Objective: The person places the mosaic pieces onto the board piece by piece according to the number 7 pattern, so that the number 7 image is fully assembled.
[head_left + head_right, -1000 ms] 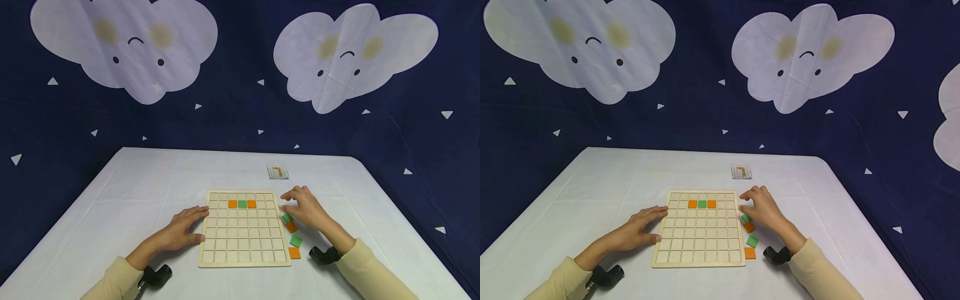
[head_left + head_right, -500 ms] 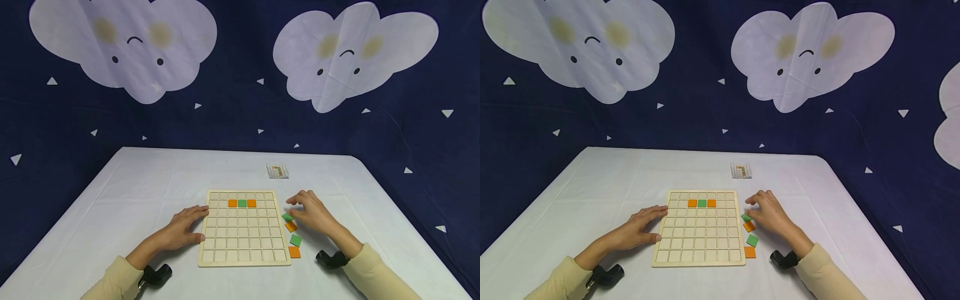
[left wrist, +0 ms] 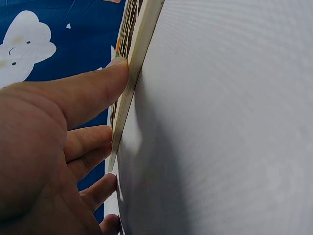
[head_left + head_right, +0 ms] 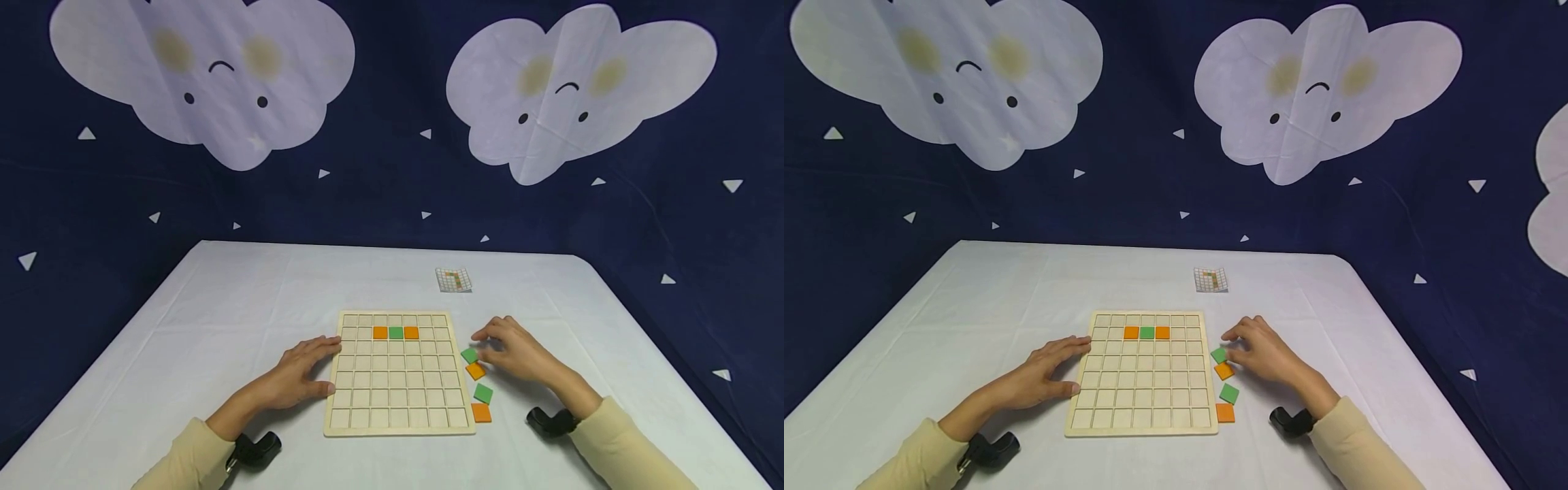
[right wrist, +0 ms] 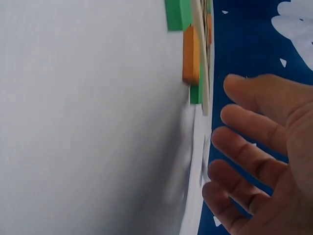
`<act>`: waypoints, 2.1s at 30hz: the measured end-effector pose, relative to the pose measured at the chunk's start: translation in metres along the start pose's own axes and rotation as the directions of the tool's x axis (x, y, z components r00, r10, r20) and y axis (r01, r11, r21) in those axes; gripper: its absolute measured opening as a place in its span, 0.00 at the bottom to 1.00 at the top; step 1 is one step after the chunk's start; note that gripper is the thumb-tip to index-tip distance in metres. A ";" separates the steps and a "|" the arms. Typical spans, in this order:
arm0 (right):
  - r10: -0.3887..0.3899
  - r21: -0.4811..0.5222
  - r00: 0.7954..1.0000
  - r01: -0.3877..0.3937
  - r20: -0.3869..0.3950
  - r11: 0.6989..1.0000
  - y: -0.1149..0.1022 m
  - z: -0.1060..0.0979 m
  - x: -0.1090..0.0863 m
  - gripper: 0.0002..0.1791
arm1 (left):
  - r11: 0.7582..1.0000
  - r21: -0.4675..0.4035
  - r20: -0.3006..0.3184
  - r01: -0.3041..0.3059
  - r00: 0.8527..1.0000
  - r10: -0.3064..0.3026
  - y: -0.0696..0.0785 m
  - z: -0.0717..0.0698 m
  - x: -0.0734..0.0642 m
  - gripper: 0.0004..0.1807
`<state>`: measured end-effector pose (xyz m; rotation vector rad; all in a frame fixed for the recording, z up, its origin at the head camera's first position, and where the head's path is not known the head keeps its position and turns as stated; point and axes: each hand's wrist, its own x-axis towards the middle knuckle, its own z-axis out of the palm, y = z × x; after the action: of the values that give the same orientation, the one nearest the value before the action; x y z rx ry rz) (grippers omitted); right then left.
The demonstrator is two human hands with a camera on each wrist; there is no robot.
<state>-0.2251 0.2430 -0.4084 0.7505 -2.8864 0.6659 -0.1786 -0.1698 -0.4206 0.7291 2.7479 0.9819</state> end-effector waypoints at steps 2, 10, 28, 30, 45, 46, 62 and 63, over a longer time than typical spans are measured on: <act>-0.016 0.000 1.000 0.016 0.016 1.000 0.003 0.000 0.000 0.15 | 1.000 -0.003 -0.001 -0.004 1.000 0.004 -0.001 0.000 0.000 0.37; -0.035 -0.013 0.995 0.037 0.092 0.999 0.009 0.001 0.002 0.15 | 1.000 -0.009 -0.005 -0.020 1.000 0.020 -0.001 -0.002 -0.002 0.37; -0.131 0.026 0.984 0.129 0.125 0.991 0.016 0.001 0.007 0.17 | 1.000 -0.008 -0.006 0.003 1.000 -0.003 -0.001 0.001 0.000 0.37; -0.134 0.026 0.982 0.132 0.130 0.991 0.016 0.001 0.007 0.17 | 1.000 0.002 -0.006 0.002 1.000 -0.002 -0.002 0.001 0.000 0.37; -0.134 0.016 0.978 0.133 0.162 0.991 0.015 0.001 0.010 0.16 | 1.000 0.003 -0.006 0.017 1.000 -0.017 -0.001 0.001 0.001 0.37; -0.133 0.014 0.978 0.133 0.161 0.991 0.015 0.002 0.010 0.16 | 1.000 0.002 -0.007 0.016 1.000 -0.016 -0.001 0.001 0.001 0.37; -0.143 0.020 0.983 0.142 0.113 0.990 0.018 0.003 0.009 0.13 | 1.000 0.002 -0.012 -0.003 1.000 0.003 -0.001 0.001 -0.001 0.37; -0.145 0.021 0.984 0.143 0.108 0.989 0.018 0.003 0.009 0.13 | 1.000 0.000 -0.013 -0.003 1.000 0.003 -0.001 0.001 -0.001 0.37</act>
<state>-0.2411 0.2518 -0.4164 1.0172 -2.8904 0.6467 -0.1781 -0.1702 -0.4217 0.7294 2.7585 0.9902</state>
